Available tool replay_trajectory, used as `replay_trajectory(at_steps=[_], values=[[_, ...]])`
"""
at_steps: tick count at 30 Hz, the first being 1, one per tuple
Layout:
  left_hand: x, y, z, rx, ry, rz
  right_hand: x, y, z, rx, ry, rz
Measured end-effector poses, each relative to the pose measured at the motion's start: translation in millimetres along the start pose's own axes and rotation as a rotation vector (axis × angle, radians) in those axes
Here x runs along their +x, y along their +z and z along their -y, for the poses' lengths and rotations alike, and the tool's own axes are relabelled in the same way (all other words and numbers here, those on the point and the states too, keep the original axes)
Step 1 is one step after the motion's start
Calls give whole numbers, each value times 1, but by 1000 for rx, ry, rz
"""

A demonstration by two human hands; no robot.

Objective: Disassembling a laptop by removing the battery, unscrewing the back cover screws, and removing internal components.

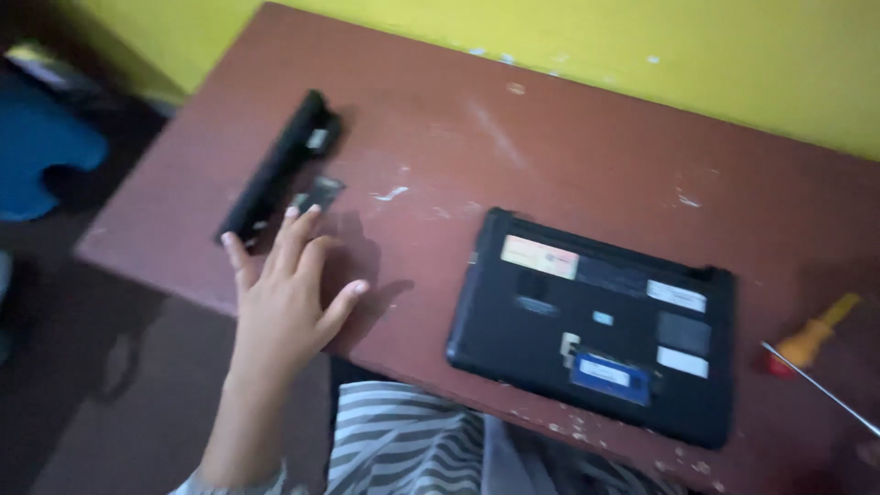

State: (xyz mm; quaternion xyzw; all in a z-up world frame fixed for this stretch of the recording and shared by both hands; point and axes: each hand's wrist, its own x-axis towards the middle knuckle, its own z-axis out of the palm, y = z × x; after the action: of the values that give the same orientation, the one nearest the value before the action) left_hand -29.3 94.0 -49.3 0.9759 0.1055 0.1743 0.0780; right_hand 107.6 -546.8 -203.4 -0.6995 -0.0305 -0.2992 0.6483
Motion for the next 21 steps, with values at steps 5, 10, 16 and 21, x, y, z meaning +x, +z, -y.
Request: replay_trajectory(at_steps=[5, 10, 16, 21], values=[[4, -16, -76, -327, 288, 37, -51, 35, 111, -116, 6, -147], [9, -5, -139, -456, 554, 61, -49, 89, 177, -374, -97, 297], [15, 4, -170, -487, 715, 133, -30, 101, 186, -698, -322, 622], [27, 5, -173, -468, 798, 251, -28, 136, 200, -740, -505, 803]])
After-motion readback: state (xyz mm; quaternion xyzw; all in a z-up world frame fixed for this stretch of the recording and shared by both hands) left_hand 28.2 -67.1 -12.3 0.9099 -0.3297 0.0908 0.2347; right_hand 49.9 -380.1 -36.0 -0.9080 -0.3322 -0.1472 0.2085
